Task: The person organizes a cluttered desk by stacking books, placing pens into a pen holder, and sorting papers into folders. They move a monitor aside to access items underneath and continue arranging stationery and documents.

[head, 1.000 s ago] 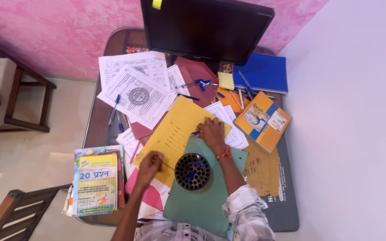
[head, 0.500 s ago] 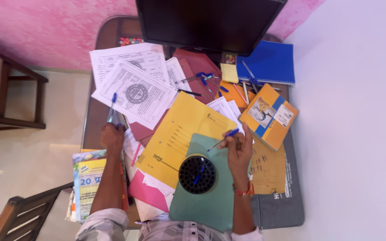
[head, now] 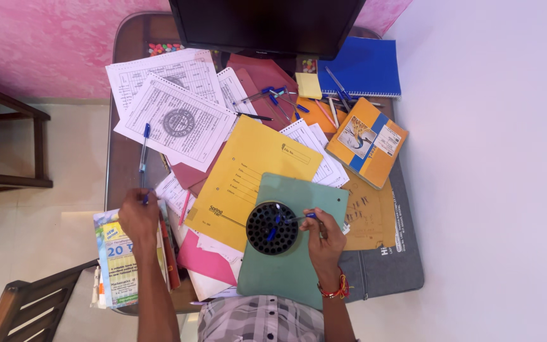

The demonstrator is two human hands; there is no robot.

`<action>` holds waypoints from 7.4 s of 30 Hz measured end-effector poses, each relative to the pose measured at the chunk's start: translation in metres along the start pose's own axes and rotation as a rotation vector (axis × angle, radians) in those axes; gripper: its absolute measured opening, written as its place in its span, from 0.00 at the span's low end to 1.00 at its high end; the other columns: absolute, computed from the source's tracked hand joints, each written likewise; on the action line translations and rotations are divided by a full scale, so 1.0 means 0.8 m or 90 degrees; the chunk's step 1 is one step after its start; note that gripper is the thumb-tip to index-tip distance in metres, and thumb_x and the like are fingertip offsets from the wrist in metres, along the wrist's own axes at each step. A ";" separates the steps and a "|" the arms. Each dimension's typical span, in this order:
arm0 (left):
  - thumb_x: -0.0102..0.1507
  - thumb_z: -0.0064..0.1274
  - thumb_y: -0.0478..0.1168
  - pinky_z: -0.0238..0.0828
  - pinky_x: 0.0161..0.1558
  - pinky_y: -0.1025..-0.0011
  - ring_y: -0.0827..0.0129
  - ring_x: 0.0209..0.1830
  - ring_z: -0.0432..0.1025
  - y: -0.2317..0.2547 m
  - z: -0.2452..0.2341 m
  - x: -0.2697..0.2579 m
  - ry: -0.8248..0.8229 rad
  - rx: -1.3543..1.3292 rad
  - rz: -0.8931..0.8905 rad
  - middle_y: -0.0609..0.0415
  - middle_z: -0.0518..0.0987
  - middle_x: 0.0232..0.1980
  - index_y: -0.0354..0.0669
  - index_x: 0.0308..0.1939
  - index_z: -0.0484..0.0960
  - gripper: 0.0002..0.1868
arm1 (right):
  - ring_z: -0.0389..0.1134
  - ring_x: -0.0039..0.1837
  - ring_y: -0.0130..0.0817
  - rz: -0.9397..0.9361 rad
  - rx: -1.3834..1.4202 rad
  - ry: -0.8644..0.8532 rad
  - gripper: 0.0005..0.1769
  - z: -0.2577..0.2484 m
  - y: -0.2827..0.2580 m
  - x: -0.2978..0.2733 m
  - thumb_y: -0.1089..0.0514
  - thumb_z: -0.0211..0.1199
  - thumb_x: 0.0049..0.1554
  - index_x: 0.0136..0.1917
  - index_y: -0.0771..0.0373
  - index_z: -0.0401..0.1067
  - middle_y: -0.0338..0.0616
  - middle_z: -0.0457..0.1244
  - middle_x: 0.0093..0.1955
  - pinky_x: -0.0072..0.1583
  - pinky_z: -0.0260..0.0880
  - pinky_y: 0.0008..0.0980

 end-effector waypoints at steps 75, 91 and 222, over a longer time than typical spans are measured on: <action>0.57 0.65 0.36 0.76 0.48 0.61 0.57 0.56 0.72 0.251 -0.042 -0.243 -0.146 -0.217 0.538 0.55 0.76 0.54 0.46 0.43 0.87 0.10 | 0.67 0.56 0.45 -0.100 -0.262 -0.100 0.24 0.019 -0.038 -0.023 0.73 0.60 0.56 0.64 0.59 0.75 0.45 0.71 0.54 0.56 0.70 0.40; 0.58 0.64 0.37 0.76 0.42 0.61 0.60 0.49 0.73 0.256 -0.011 -0.235 -0.203 -0.156 0.505 0.57 0.77 0.49 0.44 0.41 0.88 0.08 | 0.67 0.57 0.46 -0.062 -0.280 -0.125 0.28 0.020 -0.020 -0.029 0.75 0.59 0.55 0.66 0.57 0.74 0.45 0.70 0.50 0.57 0.71 0.42; 0.70 0.47 0.35 0.84 0.42 0.71 0.68 0.42 0.83 0.187 0.029 -0.209 -0.300 -0.500 0.219 0.51 0.85 0.50 0.38 0.57 0.76 0.12 | 0.70 0.47 0.35 -0.028 -0.210 -0.019 0.07 -0.008 -0.058 0.008 0.60 0.55 0.67 0.53 0.65 0.68 0.48 0.66 0.50 0.48 0.73 0.33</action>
Point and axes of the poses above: each hand's wrist, its own x-axis towards the middle knuckle, its own z-axis out of the palm, y = z × x, the point moved 4 cm from there along x, towards the middle knuckle
